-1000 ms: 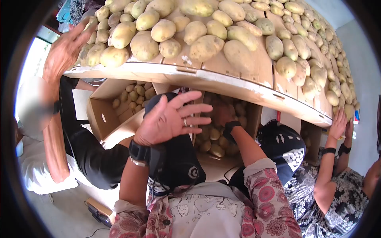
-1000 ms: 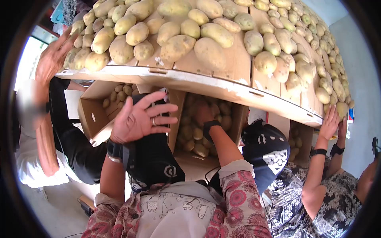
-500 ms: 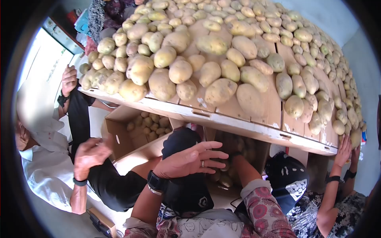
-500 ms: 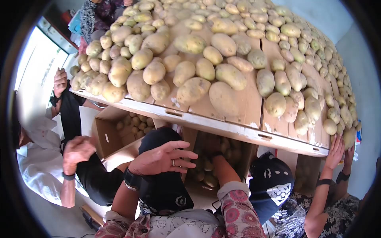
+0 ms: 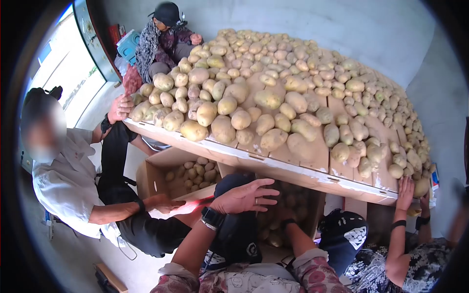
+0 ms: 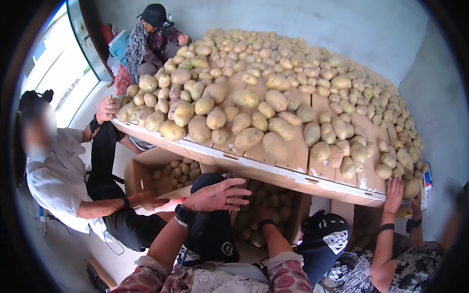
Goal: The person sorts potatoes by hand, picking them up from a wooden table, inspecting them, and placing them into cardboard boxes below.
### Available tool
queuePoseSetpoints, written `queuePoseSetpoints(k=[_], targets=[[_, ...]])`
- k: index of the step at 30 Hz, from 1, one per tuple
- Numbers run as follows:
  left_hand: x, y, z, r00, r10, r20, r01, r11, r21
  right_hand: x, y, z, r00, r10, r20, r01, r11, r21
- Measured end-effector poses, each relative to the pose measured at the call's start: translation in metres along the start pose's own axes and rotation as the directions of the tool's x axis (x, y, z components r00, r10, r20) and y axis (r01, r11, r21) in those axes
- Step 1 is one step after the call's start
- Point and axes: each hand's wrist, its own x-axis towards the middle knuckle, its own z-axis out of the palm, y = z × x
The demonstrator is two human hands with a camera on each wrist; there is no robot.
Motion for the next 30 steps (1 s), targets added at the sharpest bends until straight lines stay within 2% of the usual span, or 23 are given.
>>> queuePoseSetpoints(k=[4,6,11,13,14,15,16,18,20,21,23,24,26,27,28,30], targets=[[-0.001,-0.003,-0.004,1.0,0.006,0.015,-0.005,1.0,-0.014,-0.025,-0.001,0.004,0.993,-0.108,0.036,0.11,0.992,-0.058],[0.003,-0.005,-0.005,0.999,-0.003,0.046,0.003,1.0,-0.008,-0.037,-0.01,-0.001,0.973,-0.223,0.065,0.229,0.968,-0.103],[0.009,-0.017,-0.009,0.999,-0.028,0.034,0.03,0.999,-0.037,-0.075,-0.038,-0.041,0.811,-0.574,0.112,0.584,0.802,-0.121],[0.014,-0.024,-0.016,0.997,-0.013,0.078,0.014,1.0,-0.012,-0.099,-0.04,-0.073,0.801,-0.598,0.044,0.598,0.802,0.011],[0.016,-0.028,-0.023,0.994,0.018,0.112,-0.017,1.0,-0.006,-0.109,-0.038,-0.09,0.827,-0.562,-0.008,0.558,0.821,0.118],[0.017,-0.031,-0.026,0.996,0.035,0.077,-0.037,0.999,0.023,-0.12,-0.036,-0.107,0.85,-0.523,-0.059,0.522,0.822,0.228],[0.018,-0.034,-0.028,0.998,0.051,0.042,-0.053,0.997,0.049,-0.15,-0.051,-0.145,0.914,-0.405,0.007,0.392,0.888,0.241],[0.022,-0.038,-0.032,0.996,0.086,0.022,-0.086,0.996,0.027,-0.163,-0.039,-0.177,0.95,-0.296,-0.101,0.312,0.868,0.388],[0.027,-0.045,-0.038,0.995,0.094,0.018,-0.094,0.996,0.001,-0.174,-0.027,-0.196,0.945,-0.232,-0.23,0.326,0.621,0.713],[0.026,-0.043,-0.023,0.996,0.063,-0.056,-0.063,0.998,0.004,-0.184,-0.036,-0.203,0.942,-0.246,-0.228,0.334,0.626,0.705],[0.026,-0.044,-0.011,0.999,0.045,-0.019,-0.045,0.999,0.012,-0.203,-0.054,-0.214,0.884,-0.092,-0.457,0.461,0.318,0.828],[0.027,-0.045,-0.007,0.999,0.036,-0.017,-0.037,0.999,-0.011,-0.204,-0.06,-0.214,0.882,-0.104,-0.46,0.468,0.321,0.824],[0.03,-0.051,-0.003,0.994,0.05,0.092,-0.043,0.996,-0.078,-0.203,-0.071,-0.214,0.769,-0.176,-0.615,0.602,0.522,0.604],[0.029,-0.051,0.0,0.995,0.04,0.095,-0.032,0.996,-0.089,-0.201,-0.075,-0.209,0.749,-0.205,-0.63,0.616,0.564,0.55],[0.031,-0.052,-0.004,0.995,0.043,0.094,-0.036,0.996,-0.083,-0.199,-0.079,-0.202,0.664,-0.283,-0.692,0.643,0.688,0.335],[0.03,-0.049,-0.007,0.994,0.053,0.097,-0.035,0.984,-0.178,-0.202,-0.091,-0.185,0.545,-0.461,-0.7,0.68,0.732,0.048]])
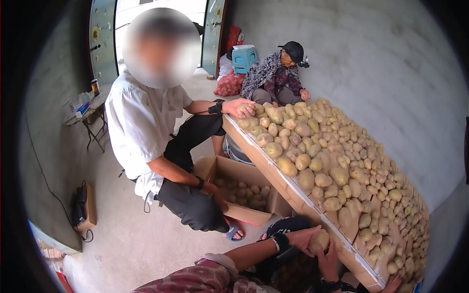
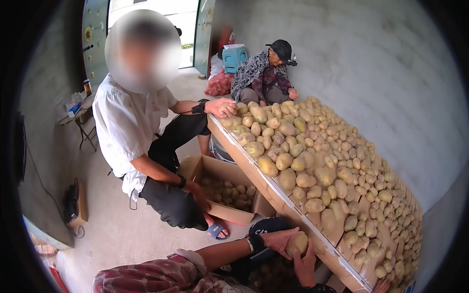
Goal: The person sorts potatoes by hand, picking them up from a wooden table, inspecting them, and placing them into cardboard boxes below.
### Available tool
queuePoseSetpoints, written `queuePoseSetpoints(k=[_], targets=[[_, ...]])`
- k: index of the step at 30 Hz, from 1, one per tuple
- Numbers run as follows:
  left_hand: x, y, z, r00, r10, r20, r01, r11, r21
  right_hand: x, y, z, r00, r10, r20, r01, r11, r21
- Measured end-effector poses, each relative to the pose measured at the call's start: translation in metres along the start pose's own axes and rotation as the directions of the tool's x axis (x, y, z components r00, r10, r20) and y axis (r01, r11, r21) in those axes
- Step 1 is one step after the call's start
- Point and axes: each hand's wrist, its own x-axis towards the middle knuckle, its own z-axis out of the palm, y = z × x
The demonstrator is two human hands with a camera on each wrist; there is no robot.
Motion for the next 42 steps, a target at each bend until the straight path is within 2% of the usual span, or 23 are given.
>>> queuePoseSetpoints(k=[1,2,3,4,6,8,10,11,12,15,17,22,24,25,27,28,30,31,32,34,36,38,42], targets=[[-0.002,-0.002,-0.001,0.999,0.043,0.012,-0.044,0.994,0.097,0.002,-0.002,-0.001,1.0,-0.009,0.003,0.009,1.0,0.001],[-0.007,-0.002,0.006,0.999,0.047,0.009,-0.048,0.994,0.099,0.002,-0.005,-0.003,0.998,0.062,0.013,-0.063,0.974,0.217],[-0.011,-0.002,0.012,0.995,0.082,-0.054,-0.074,0.988,0.132,0.001,-0.007,-0.005,0.99,0.133,0.036,-0.136,0.896,0.423],[-0.013,-0.002,0.015,0.987,0.114,-0.116,-0.094,0.982,0.166,0.001,-0.005,-0.01,0.99,0.135,0.034,-0.136,0.894,0.427],[-0.014,0.002,0.014,0.989,0.112,-0.1,-0.092,0.979,0.18,0.003,-0.001,-0.023,0.968,0.149,0.2,-0.243,0.744,0.622],[-0.012,0.003,0.009,0.99,0.11,-0.088,-0.091,0.976,0.198,0.005,0.007,-0.021,0.974,0.137,0.181,-0.223,0.721,0.656],[-0.007,0.0,0.005,0.977,0.096,-0.189,-0.065,0.985,0.162,0.01,0.038,-0.02,0.957,0.258,0.131,-0.274,0.659,0.7],[-0.008,0.0,0.007,0.976,0.095,-0.194,-0.063,0.985,0.163,0.012,0.047,-0.019,0.928,0.358,0.108,-0.321,0.615,0.72],[-0.011,0.001,0.011,0.979,0.119,-0.167,-0.098,0.987,0.128,0.012,0.063,-0.017,0.928,0.356,0.113,-0.322,0.61,0.724],[-0.013,0.005,0.008,0.979,0.127,-0.16,-0.124,0.992,0.032,0.004,0.108,-0.011,0.823,0.557,0.114,-0.355,0.348,0.867],[-0.012,0.005,0.006,0.98,0.102,-0.168,-0.11,0.993,-0.038,0.003,0.114,-0.014,0.834,0.535,0.139,-0.379,0.371,0.848],[-0.01,0.01,0.01,0.986,0.073,-0.149,-0.062,0.995,0.073,-0.003,0.097,-0.024,0.861,0.493,0.128,-0.388,0.473,0.791],[-0.012,0.012,0.017,0.981,0.06,-0.183,-0.042,0.994,0.104,-0.008,0.099,-0.027,0.847,0.531,0.02,-0.337,0.508,0.793],[-0.014,0.013,0.02,0.975,0.059,-0.216,-0.03,0.991,0.133,-0.01,0.1,-0.03,0.845,0.534,0.018,-0.336,0.505,0.795],[-0.016,0.013,0.018,0.977,0.064,-0.204,-0.036,0.989,0.141,-0.016,0.104,-0.043,0.801,0.597,-0.05,-0.237,0.394,0.888],[-0.017,0.014,0.017,0.978,0.076,-0.193,-0.047,0.987,0.151,-0.019,0.109,-0.049,0.8,0.598,-0.054,-0.235,0.394,0.888],[-0.017,0.015,0.016,0.984,0.118,-0.13,-0.099,0.985,0.144,-0.027,0.119,-0.063,0.818,0.565,-0.107,-0.021,0.216,0.976],[-0.017,0.015,0.015,0.984,0.123,-0.131,-0.105,0.985,0.137,-0.03,0.123,-0.069,0.783,0.613,-0.111,0.059,0.104,0.993],[-0.017,0.014,0.014,0.983,0.128,-0.133,-0.111,0.985,0.131,-0.034,0.13,-0.075,0.78,0.616,-0.113,0.061,0.105,0.993],[-0.019,0.014,0.017,0.985,0.117,-0.126,-0.099,0.985,0.138,-0.043,0.149,-0.089,0.813,0.562,-0.154,0.26,-0.113,0.959],[-0.021,0.015,0.028,0.977,0.134,-0.164,-0.095,0.969,0.227,-0.055,0.159,-0.101,0.835,0.506,-0.218,0.32,-0.122,0.94],[-0.021,0.015,0.025,0.982,0.127,-0.14,-0.098,0.975,0.2,-0.064,0.169,-0.109,0.836,0.466,-0.291,0.395,-0.142,0.907],[-0.021,0.014,0.022,0.985,0.14,-0.098,-0.125,0.981,0.146,-0.079,0.187,-0.114,0.836,0.459,-0.302,0.429,-0.202,0.88]])
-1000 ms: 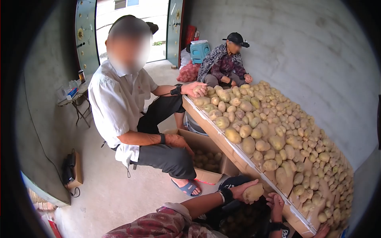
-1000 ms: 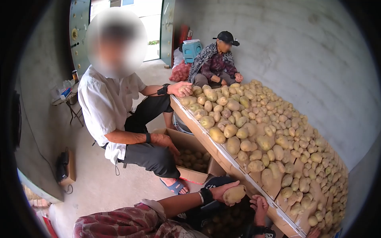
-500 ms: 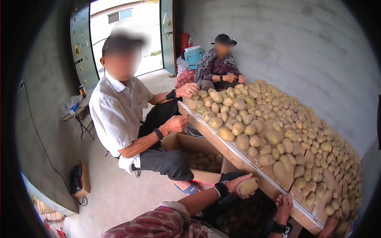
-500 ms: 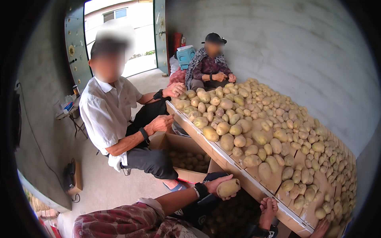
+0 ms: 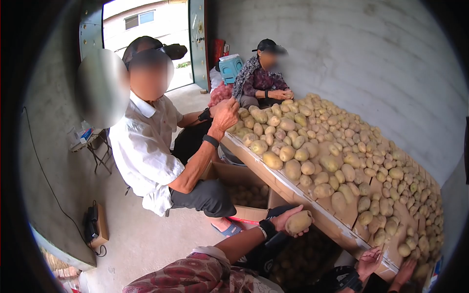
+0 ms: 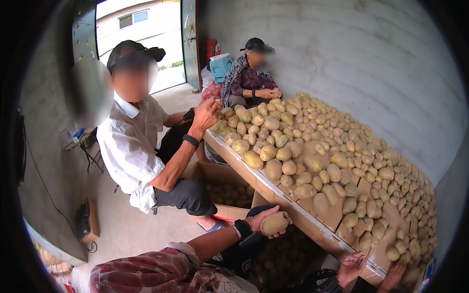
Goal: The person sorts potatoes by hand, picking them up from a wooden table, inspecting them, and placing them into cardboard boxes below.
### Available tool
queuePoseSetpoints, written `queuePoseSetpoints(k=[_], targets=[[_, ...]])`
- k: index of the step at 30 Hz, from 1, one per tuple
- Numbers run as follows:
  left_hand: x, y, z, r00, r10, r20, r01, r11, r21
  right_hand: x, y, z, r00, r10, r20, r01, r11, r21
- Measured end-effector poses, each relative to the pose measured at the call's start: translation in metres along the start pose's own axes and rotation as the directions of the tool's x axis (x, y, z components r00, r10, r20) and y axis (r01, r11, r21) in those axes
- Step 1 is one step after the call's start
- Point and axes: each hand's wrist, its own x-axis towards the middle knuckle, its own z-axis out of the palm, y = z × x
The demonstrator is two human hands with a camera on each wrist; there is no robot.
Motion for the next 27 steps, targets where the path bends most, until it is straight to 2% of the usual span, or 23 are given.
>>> queuePoseSetpoints(k=[3,6,7,8,9,10,11,12,13,14,15,18,19,21,22,24,25,27], targets=[[-0.002,0.0,0.001,1.0,-0.007,-0.026,0.006,1.0,-0.009,-0.003,-0.001,0.004,0.998,0.043,0.056,-0.042,0.999,-0.011],[0.002,-0.004,-0.009,1.0,-0.005,-0.006,0.005,0.999,-0.043,-0.003,0.011,0.024,0.993,0.018,0.113,-0.01,0.997,-0.073],[0.005,-0.008,-0.01,0.997,0.029,-0.069,-0.035,0.996,-0.084,-0.004,0.021,0.031,0.998,-0.032,-0.061,0.026,0.994,-0.109],[0.01,-0.016,-0.008,0.996,0.027,-0.087,-0.037,0.991,-0.126,-0.001,0.032,0.036,0.99,0.016,0.139,0.0,0.994,-0.111],[0.016,-0.022,-0.007,0.994,0.024,-0.104,-0.041,0.985,-0.169,-0.009,0.046,0.067,0.997,0.067,-0.024,-0.069,0.993,-0.095],[0.023,-0.028,-0.006,0.992,0.021,-0.122,-0.047,0.976,-0.211,-0.012,0.059,0.083,0.983,0.159,0.094,-0.15,0.984,-0.093],[0.026,-0.033,0.002,0.991,0.032,-0.134,-0.064,0.968,-0.242,-0.014,0.07,0.095,0.961,0.261,0.088,-0.257,0.965,-0.054],[0.03,-0.036,0.004,0.995,0.013,-0.096,-0.036,0.968,-0.246,-0.011,0.08,0.084,0.934,0.348,0.082,-0.344,0.937,-0.062],[0.034,-0.037,0.014,0.998,0.019,-0.061,-0.035,0.965,-0.259,-0.015,0.092,0.087,0.932,0.363,0.013,-0.35,0.907,-0.233],[0.038,-0.039,0.018,0.999,0.028,-0.044,-0.039,0.959,-0.282,-0.017,0.101,0.088,0.919,0.395,0.023,-0.369,0.876,-0.311],[0.04,-0.037,0.03,0.995,0.039,-0.092,-0.061,0.966,-0.252,-0.019,0.11,0.088,0.904,0.426,0.034,-0.381,0.839,-0.389],[0.041,-0.032,0.054,0.98,0.061,-0.189,-0.127,0.924,-0.361,-0.015,0.117,0.081,0.924,0.374,-0.079,-0.367,0.811,-0.455],[0.039,-0.031,0.061,0.982,0.037,-0.184,-0.104,0.924,-0.369,-0.012,0.115,0.077,0.935,0.335,-0.118,-0.352,0.825,-0.443],[0.038,-0.03,0.072,0.978,0.089,-0.189,-0.137,0.957,-0.257,-0.011,0.108,0.072,0.938,0.305,-0.164,-0.346,0.839,-0.42],[0.039,-0.033,0.071,0.979,0.079,-0.188,-0.128,0.957,-0.262,-0.011,0.106,0.071,0.938,0.292,-0.189,-0.345,0.849,-0.401],[0.041,-0.041,0.069,0.996,0.024,-0.085,-0.055,0.921,-0.385,-0.014,0.102,0.069,0.934,0.293,-0.204,-0.352,0.849,-0.395],[0.042,-0.045,0.068,0.996,0.027,-0.086,-0.059,0.918,-0.391,-0.014,0.099,0.067,0.937,0.281,-0.208,-0.343,0.854,-0.391],[0.044,-0.05,0.069,0.996,0.028,0.09,0.036,0.768,-0.639,-0.015,0.093,0.064,0.939,0.269,-0.215,-0.334,0.864,-0.376]])
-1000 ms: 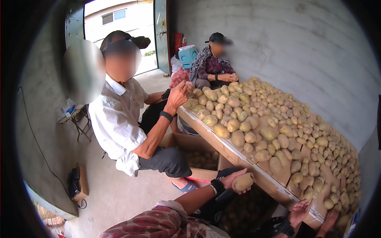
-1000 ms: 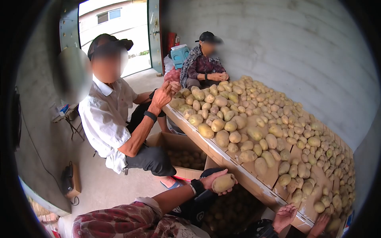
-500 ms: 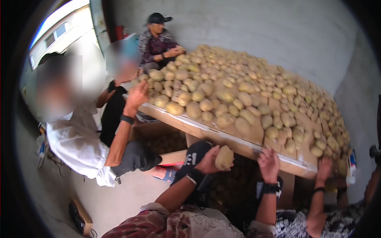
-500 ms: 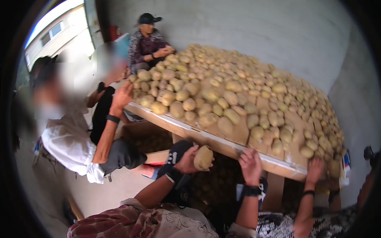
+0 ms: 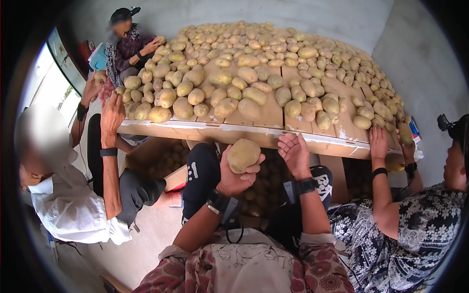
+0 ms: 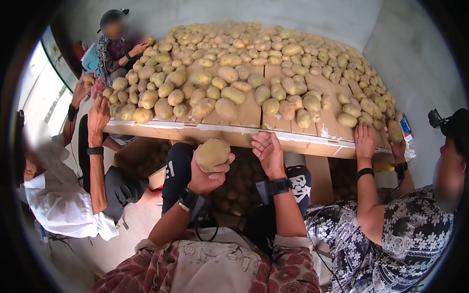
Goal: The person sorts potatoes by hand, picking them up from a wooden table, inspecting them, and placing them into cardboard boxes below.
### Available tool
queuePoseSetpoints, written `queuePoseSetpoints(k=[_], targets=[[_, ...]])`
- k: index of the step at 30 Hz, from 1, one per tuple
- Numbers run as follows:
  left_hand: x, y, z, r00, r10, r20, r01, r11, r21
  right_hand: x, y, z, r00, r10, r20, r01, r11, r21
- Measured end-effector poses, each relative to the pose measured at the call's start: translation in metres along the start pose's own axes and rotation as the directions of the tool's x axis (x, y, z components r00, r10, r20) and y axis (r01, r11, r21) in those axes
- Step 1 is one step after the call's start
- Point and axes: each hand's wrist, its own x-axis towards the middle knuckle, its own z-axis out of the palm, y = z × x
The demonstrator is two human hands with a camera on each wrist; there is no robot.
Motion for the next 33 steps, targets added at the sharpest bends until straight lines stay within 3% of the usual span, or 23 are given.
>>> queuePoseSetpoints(k=[8,11,13,15,16,21,23,30,32,33], targets=[[0.002,-0.004,0.01,0.998,-0.052,0.03,0.052,0.998,0.025,-0.005,-0.001,0.001,0.999,0.029,0.042,-0.031,0.999,0.04],[0.005,0.0,0.009,0.997,-0.028,-0.069,0.036,0.992,0.12,-0.001,0.004,0.005,0.993,0.043,0.106,-0.045,0.999,0.023],[0.009,-0.002,0.009,0.896,0.172,-0.41,-0.01,0.93,0.368,0.001,0.009,0.001,0.968,0.076,0.237,-0.076,0.997,-0.006],[0.006,-0.003,0.007,0.877,0.262,-0.402,-0.088,0.911,0.402,-0.001,0.011,0.006,0.954,0.102,0.28,-0.09,0.994,-0.055],[0.005,0.003,-0.001,0.904,0.247,-0.349,-0.098,0.914,0.393,-0.002,0.011,0.006,0.948,0.102,0.303,-0.085,0.994,-0.066],[0.0,0.011,0.004,0.894,0.282,-0.348,-0.031,0.813,0.581,-0.01,0.008,0.019,0.94,0.169,0.295,-0.119,0.976,-0.18],[0.0,0.009,0.012,0.791,0.473,-0.388,-0.03,0.664,0.747,-0.011,0.007,0.024,0.921,0.237,0.309,-0.158,0.953,-0.258],[-0.002,0.003,0.026,0.839,0.375,-0.394,0.051,0.667,0.743,-0.016,0.009,0.024,0.886,0.251,0.389,-0.086,0.915,-0.394],[0.003,-0.006,0.022,0.795,0.49,-0.358,0.088,0.491,0.867,-0.019,0.005,0.026,0.896,0.229,0.381,-0.059,0.911,-0.409],[0.003,-0.007,0.017,0.782,0.507,-0.362,0.083,0.491,0.867,-0.019,0.005,0.024,0.889,0.253,0.382,-0.087,0.911,-0.402]])
